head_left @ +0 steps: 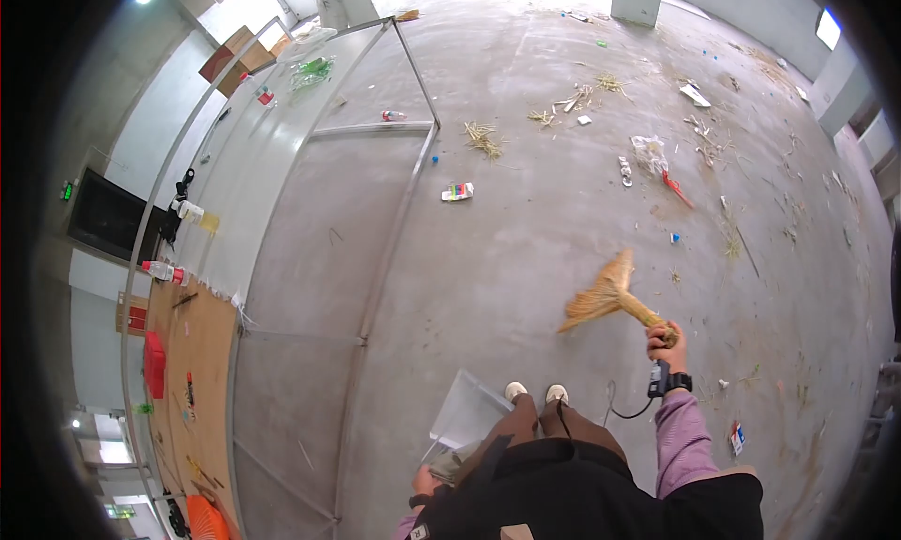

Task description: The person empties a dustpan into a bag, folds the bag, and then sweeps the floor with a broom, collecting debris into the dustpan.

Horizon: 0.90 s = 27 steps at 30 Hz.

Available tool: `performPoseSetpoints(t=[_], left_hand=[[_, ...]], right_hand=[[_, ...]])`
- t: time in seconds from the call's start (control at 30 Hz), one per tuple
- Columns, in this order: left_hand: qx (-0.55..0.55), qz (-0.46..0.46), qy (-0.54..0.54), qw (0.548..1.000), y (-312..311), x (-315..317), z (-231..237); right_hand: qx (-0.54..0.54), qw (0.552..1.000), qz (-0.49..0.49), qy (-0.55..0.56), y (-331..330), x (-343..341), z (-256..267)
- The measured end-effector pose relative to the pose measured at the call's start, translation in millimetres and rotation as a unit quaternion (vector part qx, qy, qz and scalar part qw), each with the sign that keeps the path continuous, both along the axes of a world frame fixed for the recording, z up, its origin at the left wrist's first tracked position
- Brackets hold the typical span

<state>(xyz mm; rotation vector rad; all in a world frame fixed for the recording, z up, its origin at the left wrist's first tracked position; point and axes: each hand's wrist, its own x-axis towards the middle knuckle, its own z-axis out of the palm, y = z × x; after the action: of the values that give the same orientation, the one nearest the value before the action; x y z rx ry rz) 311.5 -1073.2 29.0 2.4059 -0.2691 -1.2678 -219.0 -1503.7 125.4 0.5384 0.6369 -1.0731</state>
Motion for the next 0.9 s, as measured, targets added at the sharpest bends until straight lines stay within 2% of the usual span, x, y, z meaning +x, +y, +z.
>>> performPoseSetpoints(t=[0.1, 0.17, 0.2, 0.23, 0.27, 0.33, 0.43, 0.5, 0.57, 0.63, 0.7, 0.73, 0.77, 0.8, 0.9], left_hand=[[-0.094, 0.117, 0.075, 0.986, 17.2, 12.4, -42.0], [-0.087, 0.314, 0.134, 0.936, -6.1, -4.3, -11.2], [-0.086, 0.413, 0.147, 0.895, -32.7, -20.1, 27.9], [-0.091, 0.277, 0.093, 0.952, -21.0, -15.1, 12.2], [-0.091, 0.146, 0.017, 0.985, -5.8, -8.3, -9.4], [-0.092, 0.012, -0.04, 0.995, 13.4, 1.2, -39.6], [-0.115, 0.036, -0.03, 0.992, 18.4, 6.9, -63.6], [-0.114, 0.074, -0.015, 0.991, 10.2, 6.5, -50.8], [-0.108, 0.073, -0.014, 0.991, -5.0, 6.3, -34.7], [-0.098, 0.016, -0.042, 0.994, -10.6, 10.5, -29.8], [-0.071, -0.113, -0.098, 0.986, -11.3, 20.8, -32.2], [-0.086, 0.07, -0.024, 0.994, -11.6, 22.7, -34.5], [-0.099, 0.248, 0.052, 0.962, -23.2, 18.8, -22.3], [-0.108, 0.414, 0.127, 0.895, -31.0, 18.9, -19.6], [-0.103, 0.416, 0.114, 0.896, -37.7, 17.4, -9.4]], right_hand=[[-0.017, 0.999, -0.02, 0.031, 6.3, -40.8, -0.9], [-0.016, 0.998, -0.005, 0.067, 5.1, -39.1, 1.9], [-0.019, 0.995, 0.012, 0.094, 3.7, -34.9, 4.4], [-0.023, 0.992, 0.029, 0.122, 2.7, -28.5, 7.4], [-0.02, 0.987, 0.047, 0.153, 7.9, -16.1, 8.0], [-0.012, 0.981, 0.078, 0.177, 22.2, 17.8, 13.7], [-0.023, 0.986, 0.124, 0.105, 29.5, 54.5, 22.6], [-0.015, 0.986, 0.15, 0.063, 26.2, 78.1, 33.7], [-0.025, 0.983, 0.18, 0.017, 12.9, 104.0, 43.0], [-0.029, 0.975, 0.217, -0.036, -0.1, 131.4, 46.1], [-0.034, 0.962, 0.264, -0.054, -11.4, 165.5, 47.3], [-0.038, 0.955, 0.287, -0.062, -16.1, 182.2, 42.7], [-0.042, 0.948, 0.308, -0.069, -20.9, 198.3, 39.9], [-0.036, 0.939, 0.337, -0.054, -26.2, 217.8, 41.5], [-0.025, 0.912, 0.404, -0.065, -46.7, 270.4, 33.1]])
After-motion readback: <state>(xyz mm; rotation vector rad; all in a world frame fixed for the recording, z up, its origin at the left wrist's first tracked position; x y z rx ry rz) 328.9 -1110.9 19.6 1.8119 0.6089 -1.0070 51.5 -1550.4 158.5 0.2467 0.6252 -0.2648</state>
